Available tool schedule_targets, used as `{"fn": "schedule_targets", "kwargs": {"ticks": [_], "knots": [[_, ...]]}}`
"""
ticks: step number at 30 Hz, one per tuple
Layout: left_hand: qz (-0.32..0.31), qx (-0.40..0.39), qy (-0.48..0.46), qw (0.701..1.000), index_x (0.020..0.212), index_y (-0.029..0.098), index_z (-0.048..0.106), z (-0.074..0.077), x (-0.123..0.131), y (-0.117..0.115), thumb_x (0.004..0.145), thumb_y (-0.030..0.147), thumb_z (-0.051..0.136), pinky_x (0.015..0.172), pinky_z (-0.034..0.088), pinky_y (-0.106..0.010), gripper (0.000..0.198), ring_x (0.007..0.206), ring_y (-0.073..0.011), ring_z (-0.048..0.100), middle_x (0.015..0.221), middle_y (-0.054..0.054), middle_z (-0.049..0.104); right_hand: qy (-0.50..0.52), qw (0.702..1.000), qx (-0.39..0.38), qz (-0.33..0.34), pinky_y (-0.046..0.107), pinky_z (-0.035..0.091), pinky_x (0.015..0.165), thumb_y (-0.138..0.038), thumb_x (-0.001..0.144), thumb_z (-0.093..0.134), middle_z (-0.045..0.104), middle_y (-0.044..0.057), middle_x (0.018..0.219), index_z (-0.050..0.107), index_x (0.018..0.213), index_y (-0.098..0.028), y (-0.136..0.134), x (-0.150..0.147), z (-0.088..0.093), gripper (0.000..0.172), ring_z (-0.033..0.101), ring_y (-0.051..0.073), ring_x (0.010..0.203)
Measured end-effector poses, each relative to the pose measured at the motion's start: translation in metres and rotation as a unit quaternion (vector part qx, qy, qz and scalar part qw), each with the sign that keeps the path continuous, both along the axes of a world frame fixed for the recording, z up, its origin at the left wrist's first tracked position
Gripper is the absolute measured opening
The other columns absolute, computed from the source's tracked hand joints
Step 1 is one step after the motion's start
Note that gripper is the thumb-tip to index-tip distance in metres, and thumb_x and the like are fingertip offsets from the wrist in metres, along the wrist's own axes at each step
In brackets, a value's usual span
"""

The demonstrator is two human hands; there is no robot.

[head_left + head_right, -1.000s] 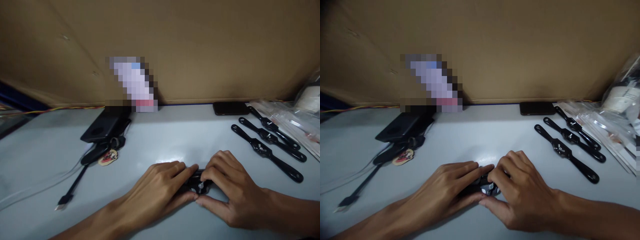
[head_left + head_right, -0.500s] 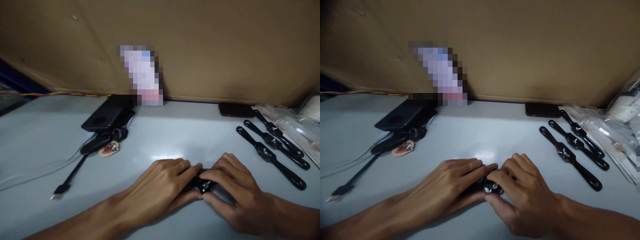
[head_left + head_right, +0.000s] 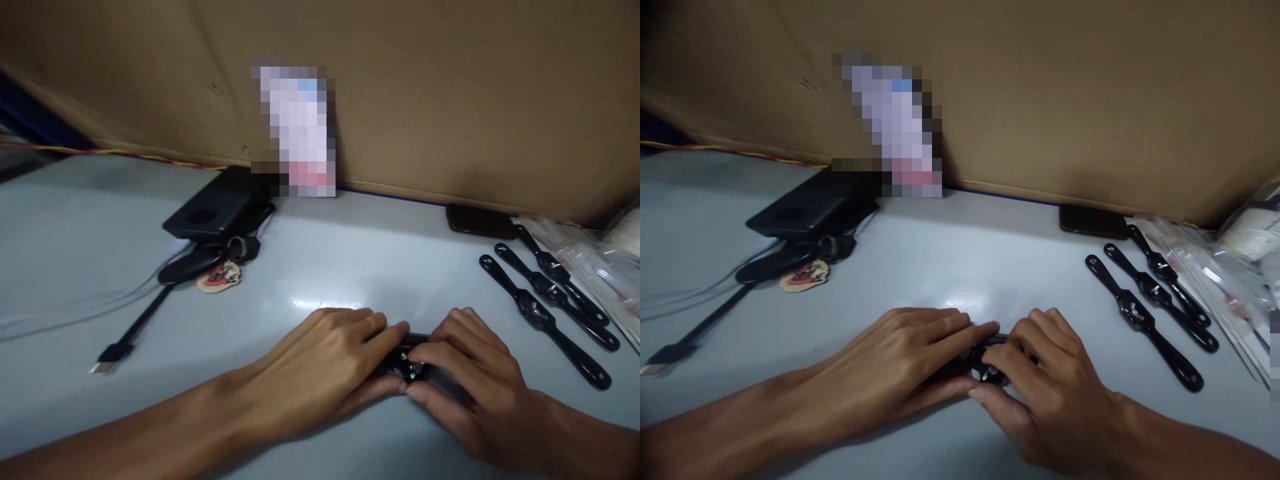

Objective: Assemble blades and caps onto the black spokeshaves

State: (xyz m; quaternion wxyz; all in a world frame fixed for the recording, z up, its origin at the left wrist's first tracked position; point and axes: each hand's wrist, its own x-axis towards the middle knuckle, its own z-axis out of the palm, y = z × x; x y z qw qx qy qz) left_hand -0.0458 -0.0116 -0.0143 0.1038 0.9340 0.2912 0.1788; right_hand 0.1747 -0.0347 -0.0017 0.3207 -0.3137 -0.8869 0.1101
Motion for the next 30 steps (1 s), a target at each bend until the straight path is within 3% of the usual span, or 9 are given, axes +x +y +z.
{"fn": "schedule_targets", "kwargs": {"ticks": [5, 10, 13, 16, 19, 22, 26, 30], "knots": [[0.001, 0.015, -0.006, 1.000, 0.116, 0.014, 0.060, -0.0012, 0.0001, -0.0007, 0.108, 0.049, 0.030, 0.055, 0.047, -0.032, 0.047, 0.062, -0.0196, 0.063, 0.077, -0.002, 0.065, -0.028, 0.999, 0.038, -0.002, 0.035, 0.037, 0.064, -0.021, 0.099, 0.057, 0.059, 0.004, 0.069, 0.065, 0.083, -0.012, 0.0025, -0.0041, -0.0038, 0.020, 0.047, 0.017, 0.065], [0.007, 0.014, -0.008, 1.000, 0.116, 0.014, 0.061, -0.0036, -0.0002, -0.0012, 0.106, 0.050, 0.037, 0.056, 0.048, -0.032, 0.044, 0.064, -0.0197, 0.064, 0.078, -0.003, 0.066, -0.033, 0.999, 0.032, 0.007, 0.036, 0.038, 0.063, -0.012, 0.092, 0.056, 0.060, 0.005, 0.068, 0.065, 0.079, -0.011, 0.0018, -0.0047, -0.0034, 0.015, 0.050, 0.017, 0.065], [0.008, 0.005, -0.008, 1.000, 0.117, 0.015, 0.061, -0.0039, -0.0001, -0.0009, 0.106, 0.050, 0.038, 0.056, 0.048, -0.032, 0.044, 0.064, -0.0193, 0.063, 0.078, -0.002, 0.066, -0.029, 0.999, 0.016, 0.022, 0.037, 0.040, 0.064, -0.007, 0.088, 0.050, 0.062, 0.007, 0.075, 0.066, 0.090, -0.010, 0.0006, -0.0031, -0.0013, 0.016, 0.051, 0.019, 0.070], [0.005, 0.003, -0.009, 1.000, 0.118, 0.016, 0.061, -0.0032, 0.0001, -0.0008, 0.106, 0.049, 0.039, 0.057, 0.047, -0.031, 0.042, 0.064, -0.0190, 0.063, 0.079, -0.002, 0.066, -0.018, 0.999, 0.005, 0.039, 0.037, 0.044, 0.066, 0.000, 0.085, 0.044, 0.065, 0.008, 0.081, 0.064, 0.106, -0.009, 0.0009, -0.0001, 0.0000, 0.030, 0.053, 0.020, 0.075], [0.003, -0.003, -0.013, 1.000, 0.113, 0.017, 0.061, -0.0027, 0.0004, -0.0009, 0.105, 0.049, 0.042, 0.056, 0.045, -0.030, 0.038, 0.063, -0.0180, 0.061, 0.079, -0.002, 0.065, 0.004, 0.999, -0.007, 0.053, 0.037, 0.046, 0.068, 0.003, 0.082, 0.044, 0.067, 0.009, 0.086, 0.064, 0.106, -0.011, 0.0016, 0.0024, 0.0006, 0.034, 0.055, 0.022, 0.079], [0.003, -0.011, -0.012, 1.000, 0.108, 0.017, 0.062, -0.0031, 0.0000, -0.0009, 0.105, 0.049, 0.042, 0.054, 0.042, -0.029, 0.037, 0.061, -0.0173, 0.060, 0.077, -0.001, 0.063, 0.014, 0.999, -0.014, 0.043, 0.038, 0.047, 0.070, -0.001, 0.084, 0.047, 0.066, 0.012, 0.092, 0.066, 0.104, -0.010, 0.0012, 0.0025, 0.0008, 0.030, 0.056, 0.022, 0.082], [0.006, -0.007, -0.004, 1.000, 0.118, 0.016, 0.060, -0.0039, -0.0010, -0.0009, 0.105, 0.049, 0.043, 0.055, 0.044, -0.031, 0.039, 0.063, -0.0195, 0.063, 0.079, -0.001, 0.064, 0.016, 1.000, -0.006, -0.006, 0.037, 0.044, 0.066, -0.011, 0.092, 0.054, 0.061, 0.009, 0.080, 0.068, 0.098, -0.010, 0.0003, -0.0005, -0.0005, 0.015, 0.051, 0.020, 0.073], [0.002, -0.002, -0.006, 1.000, 0.119, 0.015, 0.060, -0.0042, -0.0014, -0.0010, 0.104, 0.046, 0.047, 0.055, 0.045, -0.031, 0.036, 0.063, -0.0194, 0.063, 0.079, -0.002, 0.065, -0.007, 1.000, 0.024, 0.012, 0.035, 0.042, 0.064, -0.019, 0.097, 0.055, 0.062, 0.007, 0.077, 0.069, 0.090, -0.013, 0.0001, -0.0020, -0.0020, 0.016, 0.050, 0.018, 0.070]]}}
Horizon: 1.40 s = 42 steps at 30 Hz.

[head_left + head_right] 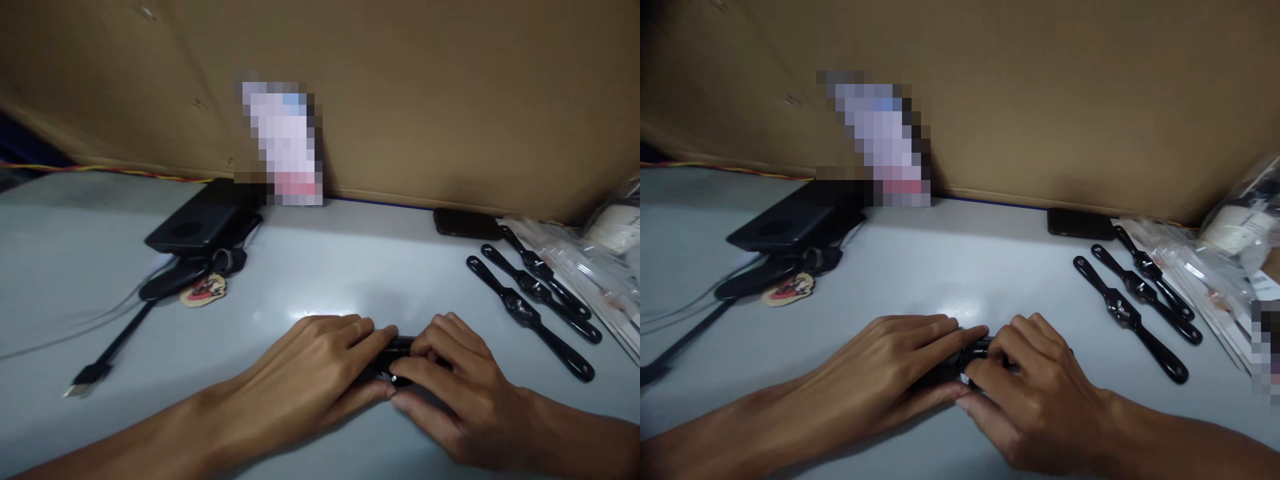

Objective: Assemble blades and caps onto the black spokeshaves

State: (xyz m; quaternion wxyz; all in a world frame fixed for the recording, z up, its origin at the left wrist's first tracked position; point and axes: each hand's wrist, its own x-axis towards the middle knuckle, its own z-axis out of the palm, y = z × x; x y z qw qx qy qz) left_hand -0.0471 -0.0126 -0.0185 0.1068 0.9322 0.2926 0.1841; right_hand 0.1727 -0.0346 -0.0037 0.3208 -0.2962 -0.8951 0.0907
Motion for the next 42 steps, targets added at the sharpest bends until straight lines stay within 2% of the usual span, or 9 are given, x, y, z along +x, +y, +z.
{"fn": "schedule_targets", "kwargs": {"ticks": [4, 10, 14, 17, 20, 23, 28, 36, 42], "knots": [[-0.003, -0.001, 0.002, 1.000, 0.119, 0.015, 0.060, -0.001, 0.000, 0.000, 0.102, 0.046, 0.051, 0.055, 0.046, -0.031, 0.037, 0.064, -0.0204, 0.063, 0.080, -0.002, 0.065, -0.003, 1.000, 0.008, 0.015, 0.035, 0.043, 0.066, -0.014, 0.095, 0.055, 0.064, 0.007, 0.080, 0.068, 0.087, -0.015, 0.000, 0.002, -0.001, 0.016, 0.052, 0.018, 0.072], [0.001, -0.013, 0.020, 1.000, 0.121, 0.016, 0.059, 0.001, 0.000, 0.001, 0.100, 0.046, 0.053, 0.057, 0.046, -0.031, 0.038, 0.067, -0.0202, 0.064, 0.081, -0.003, 0.065, 0.021, 0.999, -0.010, 0.043, 0.036, 0.048, 0.069, -0.004, 0.094, 0.050, 0.069, 0.007, 0.084, 0.064, 0.109, -0.012, 0.003, 0.005, -0.002, 0.022, 0.057, 0.019, 0.077], [0.001, -0.030, 0.032, 0.999, 0.119, 0.017, 0.060, 0.003, 0.000, 0.002, 0.099, 0.045, 0.055, 0.059, 0.046, -0.030, 0.034, 0.068, -0.0193, 0.064, 0.083, -0.002, 0.066, 0.038, 0.997, -0.009, 0.070, 0.036, 0.051, 0.072, -0.003, 0.093, 0.053, 0.071, 0.010, 0.090, 0.067, 0.103, -0.012, 0.003, 0.004, -0.001, 0.020, 0.059, 0.019, 0.081], [0.003, -0.035, 0.041, 0.999, 0.116, 0.018, 0.061, 0.003, 0.000, 0.002, 0.098, 0.043, 0.057, 0.059, 0.046, -0.029, 0.031, 0.068, -0.0192, 0.064, 0.083, -0.002, 0.066, 0.048, 0.997, 0.011, 0.052, 0.037, 0.052, 0.070, -0.004, 0.089, 0.055, 0.068, 0.012, 0.094, 0.068, 0.107, -0.012, 0.001, 0.005, -0.001, 0.024, 0.058, 0.020, 0.082], [0.007, -0.032, 0.039, 0.999, 0.125, 0.018, 0.058, 0.005, 0.001, 0.002, 0.095, 0.038, 0.059, 0.062, 0.047, -0.030, 0.037, 0.072, -0.0207, 0.066, 0.087, -0.003, 0.068, 0.063, 0.998, 0.012, 0.015, 0.038, 0.051, 0.067, -0.006, 0.088, 0.054, 0.066, 0.010, 0.086, 0.067, 0.111, -0.013, 0.001, 0.008, -0.002, 0.028, 0.056, 0.020, 0.076], [0.001, -0.044, 0.031, 0.999, 0.133, 0.018, 0.054, 0.008, 0.001, 0.002, 0.089, 0.026, 0.056, 0.065, 0.048, -0.031, 0.045, 0.075, -0.0213, 0.068, 0.091, -0.004, 0.069, 0.067, 0.998, 0.000, 0.002, 0.037, 0.049, 0.065, -0.006, 0.087, 0.052, 0.066, 0.008, 0.083, 0.066, 0.110, -0.013, 0.002, 0.010, -0.002, 0.028, 0.055, 0.020, 0.074], [-0.009, -0.056, 0.022, 0.998, 0.127, 0.018, 0.057, 0.009, 0.000, 0.004, 0.081, 0.015, 0.050, 0.065, 0.048, -0.030, 0.047, 0.074, -0.0207, 0.068, 0.089, -0.004, 0.069, 0.056, 0.998, -0.002, 0.020, 0.036, 0.049, 0.066, -0.003, 0.089, 0.052, 0.065, 0.007, 0.081, 0.067, 0.108, -0.014, 0.003, 0.011, -0.004, 0.026, 0.055, 0.019, 0.074], [-0.012, -0.058, 0.003, 0.998, 0.117, 0.019, 0.061, 0.008, 0.000, 0.004, 0.076, 0.012, 0.049, 0.061, 0.047, -0.028, 0.044, 0.070, -0.0198, 0.066, 0.087, -0.005, 0.069, 0.031, 0.997, 0.002, 0.067, 0.032, 0.050, 0.064, 0.000, 0.092, 0.050, 0.065, 0.011, 0.086, 0.067, 0.109, -0.009, 0.003, 0.012, -0.001, 0.026, 0.055, 0.018, 0.076], [-0.010, -0.059, -0.004, 0.998, 0.116, 0.019, 0.061, 0.007, -0.001, 0.004, 0.076, 0.013, 0.049, 0.060, 0.045, -0.028, 0.042, 0.068, -0.0192, 0.064, 0.086, -0.004, 0.069, 0.052, 0.998, 0.002, 0.041, 0.032, 0.048, 0.061, 0.000, 0.088, 0.052, 0.063, 0.009, 0.078, 0.066, 0.097, -0.010, 0.001, 0.008, -0.003, 0.020, 0.053, 0.017, 0.071]]}}
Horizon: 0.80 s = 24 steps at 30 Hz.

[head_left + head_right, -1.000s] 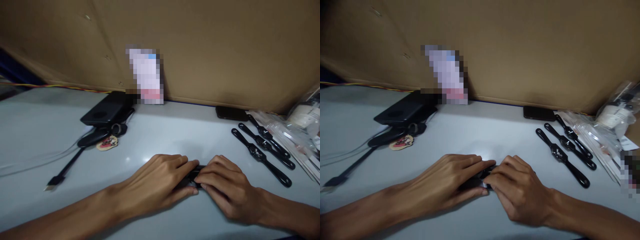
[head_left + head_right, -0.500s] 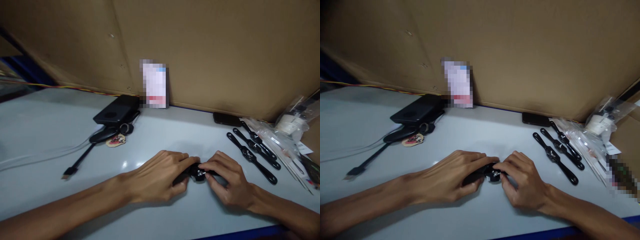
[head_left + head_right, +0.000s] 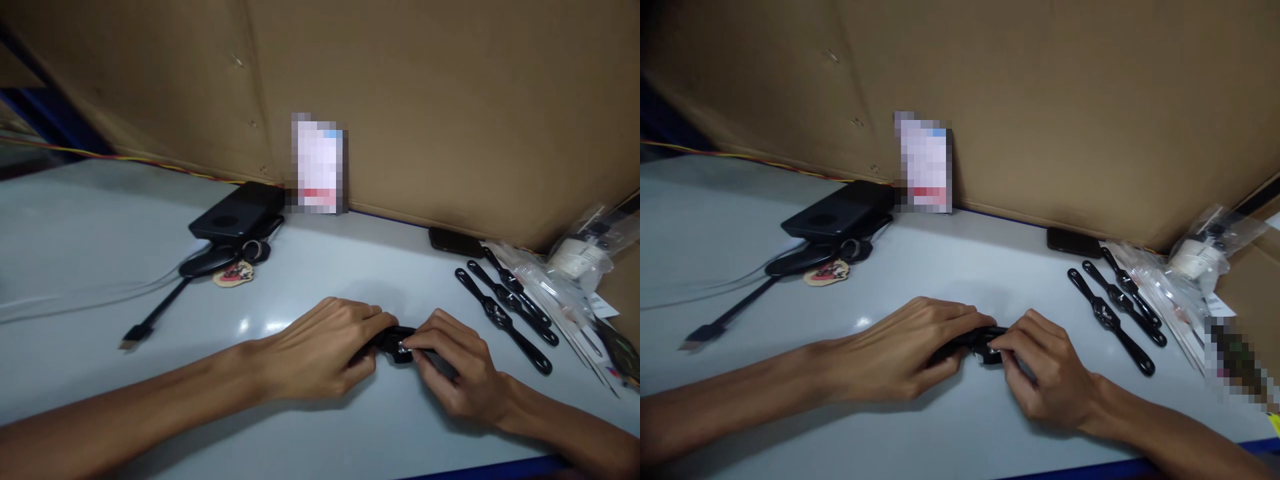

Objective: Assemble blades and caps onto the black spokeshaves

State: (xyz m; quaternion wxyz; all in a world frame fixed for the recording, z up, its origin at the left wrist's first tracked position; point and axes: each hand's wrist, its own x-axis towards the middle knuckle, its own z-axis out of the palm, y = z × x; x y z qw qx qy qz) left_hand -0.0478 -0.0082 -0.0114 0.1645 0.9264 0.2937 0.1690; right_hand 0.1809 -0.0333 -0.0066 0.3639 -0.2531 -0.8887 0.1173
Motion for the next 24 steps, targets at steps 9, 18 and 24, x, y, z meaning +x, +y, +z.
{"fn": "schedule_targets", "kwargs": {"ticks": [9, 18, 24], "knots": [[-0.006, 0.009, -0.003, 1.000, 0.117, 0.019, 0.060, -0.0010, 0.0000, 0.0007, 0.077, 0.013, 0.047, 0.060, 0.044, -0.028, 0.042, 0.066, -0.0181, 0.063, 0.085, -0.004, 0.068, -0.036, 0.999, 0.031, 0.007, 0.033, 0.051, 0.063, 0.001, 0.090, 0.051, 0.064, 0.010, 0.083, 0.066, 0.112, -0.009, -0.0004, 0.0023, -0.0006, 0.029, 0.053, 0.018, 0.074], [0.003, -0.009, 0.016, 1.000, 0.113, 0.019, 0.062, 0.0018, 0.0014, 0.0011, 0.079, 0.015, 0.050, 0.062, 0.045, -0.029, 0.036, 0.070, -0.0200, 0.065, 0.085, -0.005, 0.069, -0.094, 0.989, 0.107, 0.042, 0.037, 0.055, 0.068, 0.003, 0.088, 0.052, 0.070, 0.015, 0.089, 0.067, 0.109, -0.004, 0.0030, 0.0061, 0.0053, 0.026, 0.055, 0.022, 0.083], [0.005, -0.012, 0.040, 0.999, 0.111, 0.018, 0.065, 0.0056, 0.0027, 0.0007, 0.079, 0.015, 0.050, 0.059, 0.042, -0.031, 0.035, 0.069, -0.0212, 0.064, 0.087, -0.004, 0.070, -0.085, 0.991, 0.105, 0.020, 0.035, 0.051, 0.065, 0.003, 0.088, 0.058, 0.068, 0.013, 0.085, 0.069, 0.100, -0.007, 0.0043, 0.0039, 0.0074, 0.019, 0.052, 0.020, 0.079]]}}
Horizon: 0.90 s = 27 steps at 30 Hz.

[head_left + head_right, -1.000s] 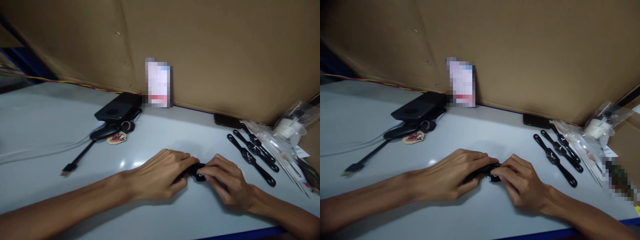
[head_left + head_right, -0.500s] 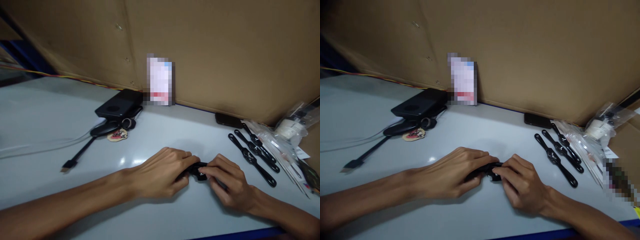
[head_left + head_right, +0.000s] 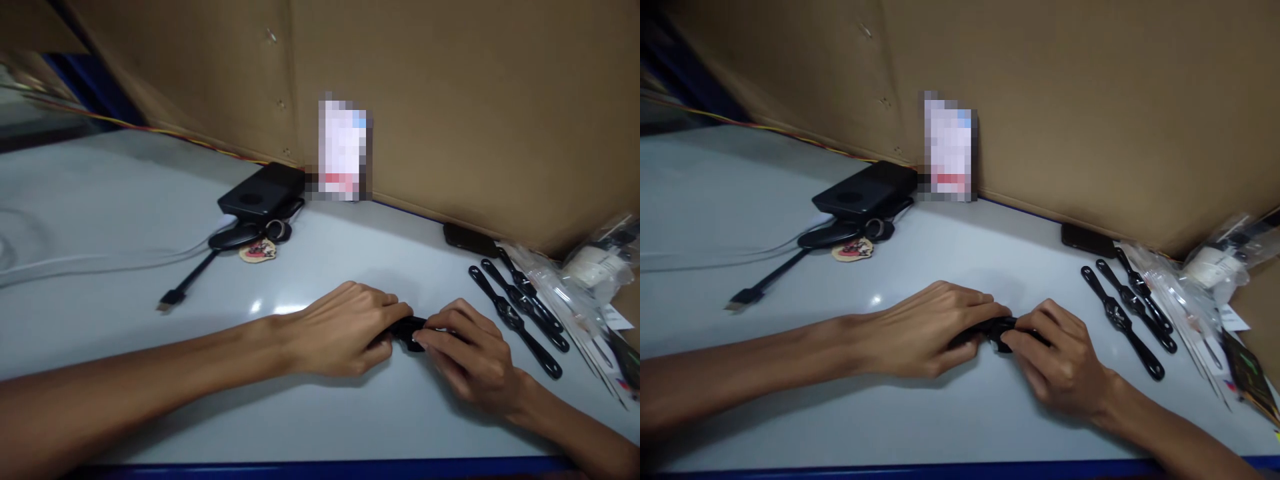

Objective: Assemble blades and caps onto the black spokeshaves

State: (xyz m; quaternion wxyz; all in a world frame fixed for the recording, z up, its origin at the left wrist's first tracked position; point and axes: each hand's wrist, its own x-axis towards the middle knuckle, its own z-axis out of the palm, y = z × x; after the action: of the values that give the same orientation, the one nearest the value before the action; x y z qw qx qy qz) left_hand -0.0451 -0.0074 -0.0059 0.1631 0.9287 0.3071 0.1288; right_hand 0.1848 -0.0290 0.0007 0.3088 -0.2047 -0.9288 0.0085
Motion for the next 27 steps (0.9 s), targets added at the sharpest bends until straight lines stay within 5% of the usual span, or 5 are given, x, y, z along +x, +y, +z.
{"fn": "schedule_targets", "kwargs": {"ticks": [7, 17, 27], "knots": [[-0.003, 0.000, -0.017, 1.000, 0.109, 0.018, 0.064, -0.002, 0.000, 0.000, 0.077, 0.014, 0.051, 0.061, 0.045, -0.032, 0.034, 0.072, -0.0218, 0.066, 0.088, -0.005, 0.070, 0.012, 1.000, -0.028, -0.001, 0.033, 0.049, 0.062, 0.003, 0.091, 0.055, 0.065, 0.009, 0.077, 0.067, 0.099, -0.007, -0.001, -0.007, 0.001, 0.018, 0.051, 0.017, 0.072], [-0.004, 0.022, -0.018, 1.000, 0.096, 0.019, 0.062, -0.004, -0.001, 0.000, 0.077, 0.014, 0.050, 0.054, 0.038, -0.030, 0.023, 0.063, -0.0190, 0.061, 0.079, -0.002, 0.067, 0.075, 0.968, -0.218, -0.103, 0.025, 0.046, 0.055, -0.011, 0.092, 0.058, 0.061, -0.001, 0.070, 0.067, 0.093, -0.017, -0.001, -0.015, -0.001, 0.012, 0.055, 0.012, 0.061], [-0.002, -0.015, -0.019, 1.000, 0.103, 0.020, 0.063, -0.001, -0.001, -0.001, 0.077, 0.014, 0.048, 0.057, 0.038, -0.031, 0.031, 0.068, -0.0210, 0.065, 0.083, -0.003, 0.069, 0.092, 0.965, -0.244, -0.042, 0.026, 0.047, 0.060, -0.015, 0.092, 0.065, 0.068, 0.002, 0.072, 0.073, 0.092, -0.017, 0.003, -0.011, 0.002, 0.008, 0.058, 0.013, 0.066]]}}
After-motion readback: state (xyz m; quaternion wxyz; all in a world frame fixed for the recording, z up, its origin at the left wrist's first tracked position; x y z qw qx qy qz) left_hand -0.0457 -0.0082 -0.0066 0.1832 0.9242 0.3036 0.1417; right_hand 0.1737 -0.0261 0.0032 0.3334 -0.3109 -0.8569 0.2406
